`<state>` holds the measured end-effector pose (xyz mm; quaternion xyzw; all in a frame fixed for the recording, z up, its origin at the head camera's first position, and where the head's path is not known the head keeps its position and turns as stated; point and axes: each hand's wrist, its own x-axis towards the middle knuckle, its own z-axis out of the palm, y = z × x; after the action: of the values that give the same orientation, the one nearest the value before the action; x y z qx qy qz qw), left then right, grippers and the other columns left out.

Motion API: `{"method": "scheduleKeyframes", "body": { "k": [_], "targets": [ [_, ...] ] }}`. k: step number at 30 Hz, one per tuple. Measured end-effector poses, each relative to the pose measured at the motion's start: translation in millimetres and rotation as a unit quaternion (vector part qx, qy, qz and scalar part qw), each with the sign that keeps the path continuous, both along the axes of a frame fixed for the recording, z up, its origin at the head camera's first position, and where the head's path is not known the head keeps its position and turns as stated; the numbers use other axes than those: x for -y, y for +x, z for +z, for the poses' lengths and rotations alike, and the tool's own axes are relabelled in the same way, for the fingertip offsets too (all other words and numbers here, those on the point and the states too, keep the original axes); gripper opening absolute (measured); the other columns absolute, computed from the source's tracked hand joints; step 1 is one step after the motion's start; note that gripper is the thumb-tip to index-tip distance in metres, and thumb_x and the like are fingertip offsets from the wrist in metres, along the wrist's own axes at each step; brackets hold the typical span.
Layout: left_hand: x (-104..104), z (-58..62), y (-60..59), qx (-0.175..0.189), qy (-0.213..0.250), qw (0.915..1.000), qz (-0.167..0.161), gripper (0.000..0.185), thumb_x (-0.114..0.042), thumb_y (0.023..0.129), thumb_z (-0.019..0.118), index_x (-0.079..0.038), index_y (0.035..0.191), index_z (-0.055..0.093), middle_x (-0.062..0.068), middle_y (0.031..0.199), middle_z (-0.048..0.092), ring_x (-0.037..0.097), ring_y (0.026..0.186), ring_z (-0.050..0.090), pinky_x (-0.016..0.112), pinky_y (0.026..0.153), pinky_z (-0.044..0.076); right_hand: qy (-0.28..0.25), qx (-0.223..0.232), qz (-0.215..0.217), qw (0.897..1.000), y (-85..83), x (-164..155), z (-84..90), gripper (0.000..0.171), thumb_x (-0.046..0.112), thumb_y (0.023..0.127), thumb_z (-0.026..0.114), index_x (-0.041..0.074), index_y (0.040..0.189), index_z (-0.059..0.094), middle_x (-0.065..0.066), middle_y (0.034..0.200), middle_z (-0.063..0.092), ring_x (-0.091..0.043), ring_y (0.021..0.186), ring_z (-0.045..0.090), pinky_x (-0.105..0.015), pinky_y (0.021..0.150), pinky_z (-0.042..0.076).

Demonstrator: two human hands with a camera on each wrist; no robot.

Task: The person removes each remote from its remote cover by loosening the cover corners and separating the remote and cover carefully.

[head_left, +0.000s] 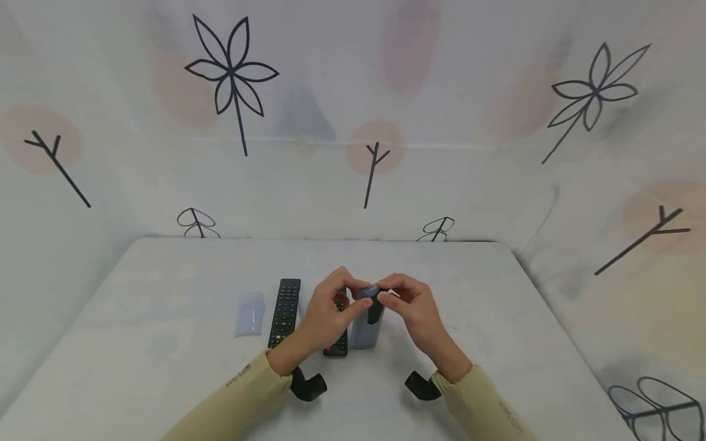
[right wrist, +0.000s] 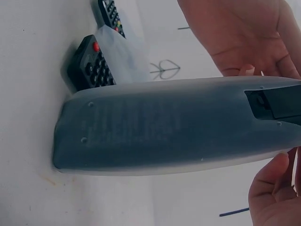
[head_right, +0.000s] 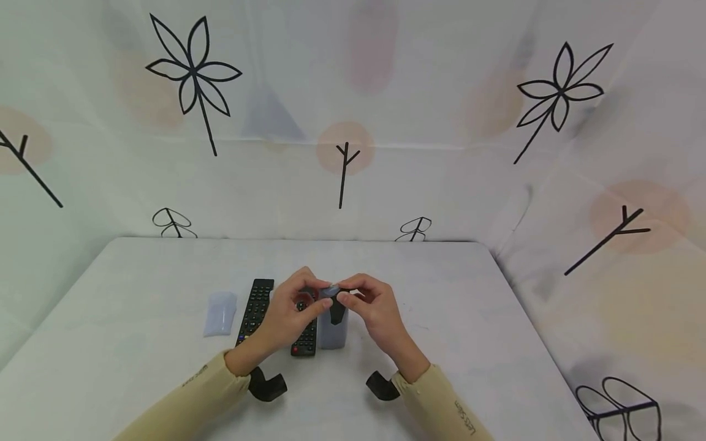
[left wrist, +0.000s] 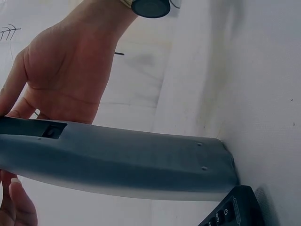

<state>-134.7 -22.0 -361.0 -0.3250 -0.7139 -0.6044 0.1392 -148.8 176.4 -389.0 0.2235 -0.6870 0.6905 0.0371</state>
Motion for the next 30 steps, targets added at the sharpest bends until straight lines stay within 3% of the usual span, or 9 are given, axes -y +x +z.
{"method": "scheduleKeyframes", "body": {
  "k": [4, 11, 17, 22, 27, 30],
  "targets": [
    [-1, 1.5, 0.0, 0.009, -0.007, 0.9999, 0.000, 0.015, 0.006, 0.089, 0.069, 0.004, 0.102, 0.064, 0.014, 0.091, 0.057, 0.024, 0.082, 0.053, 0.027, 0.063, 0.048, 0.001, -0.001, -0.007, 1.000, -0.5, 0, 0.5, 0.015, 0.001, 0.094, 0.065, -0.006, 0.107, 0.065, -0.005, 0.101, 0.066, -0.023, 0.097, 0.063, -0.033, 0.086, 0.053],
    [-3, -21.3, -14.2, 0.012, -0.019, 0.9997, -0.004, 0.015, 0.006, 0.093, 0.063, 0.004, 0.107, 0.063, 0.013, 0.092, 0.056, 0.021, 0.086, 0.054, 0.028, 0.066, 0.048, 0.008, 0.007, -0.018, 1.000, 0.7, 0, 1.4, 0.016, 0.004, 0.094, 0.066, -0.006, 0.108, 0.065, -0.005, 0.102, 0.066, -0.023, 0.098, 0.062, -0.033, 0.085, 0.054],
    [-1, -26.1, -19.2, -0.007, -0.028, 0.9996, 0.002, 0.012, -0.003, 0.097, 0.062, -0.004, 0.108, 0.065, 0.006, 0.094, 0.059, 0.016, 0.087, 0.056, 0.029, 0.068, 0.049, 0.007, 0.006, -0.024, 1.000, 0.4, -1, 0.3, 0.016, 0.003, 0.094, 0.066, -0.006, 0.107, 0.065, -0.004, 0.101, 0.066, -0.022, 0.098, 0.063, -0.033, 0.085, 0.054],
    [2, -25.1, -20.4, -0.065, -0.049, 0.9965, 0.021, 0.015, -0.008, 0.093, 0.069, -0.007, 0.109, 0.069, 0.001, 0.091, 0.061, 0.014, 0.082, 0.057, 0.024, 0.063, 0.052, 0.001, 0.006, -0.016, 1.000, -0.5, -1, -1.1, 0.015, 0.003, 0.094, 0.066, -0.005, 0.107, 0.066, -0.004, 0.102, 0.066, -0.022, 0.098, 0.063, -0.033, 0.085, 0.054],
    [5, -18.6, -19.9, -0.162, -0.093, 0.9814, 0.047, 0.019, -0.004, 0.085, 0.072, -0.004, 0.104, 0.073, 0.001, 0.087, 0.063, 0.011, 0.074, 0.060, 0.021, 0.060, 0.054, -0.008, 0.005, -0.006, 1.000, 0.3, -1, -2.2, 0.013, 0.001, 0.094, 0.065, -0.003, 0.106, 0.067, -0.004, 0.101, 0.066, -0.022, 0.098, 0.063, -0.033, 0.085, 0.054],
    [6, -15.9, -19.8, -0.198, -0.106, 0.9728, 0.056, 0.021, 0.000, 0.080, 0.070, -0.001, 0.100, 0.074, 0.003, 0.085, 0.064, 0.012, 0.068, 0.061, 0.020, 0.060, 0.054, -0.011, 0.007, -0.006, 1.000, 1.2, -1, -2.5, 0.013, 0.000, 0.094, 0.065, -0.002, 0.106, 0.067, -0.004, 0.102, 0.066, -0.022, 0.098, 0.063, -0.032, 0.084, 0.054]
  ]
}}
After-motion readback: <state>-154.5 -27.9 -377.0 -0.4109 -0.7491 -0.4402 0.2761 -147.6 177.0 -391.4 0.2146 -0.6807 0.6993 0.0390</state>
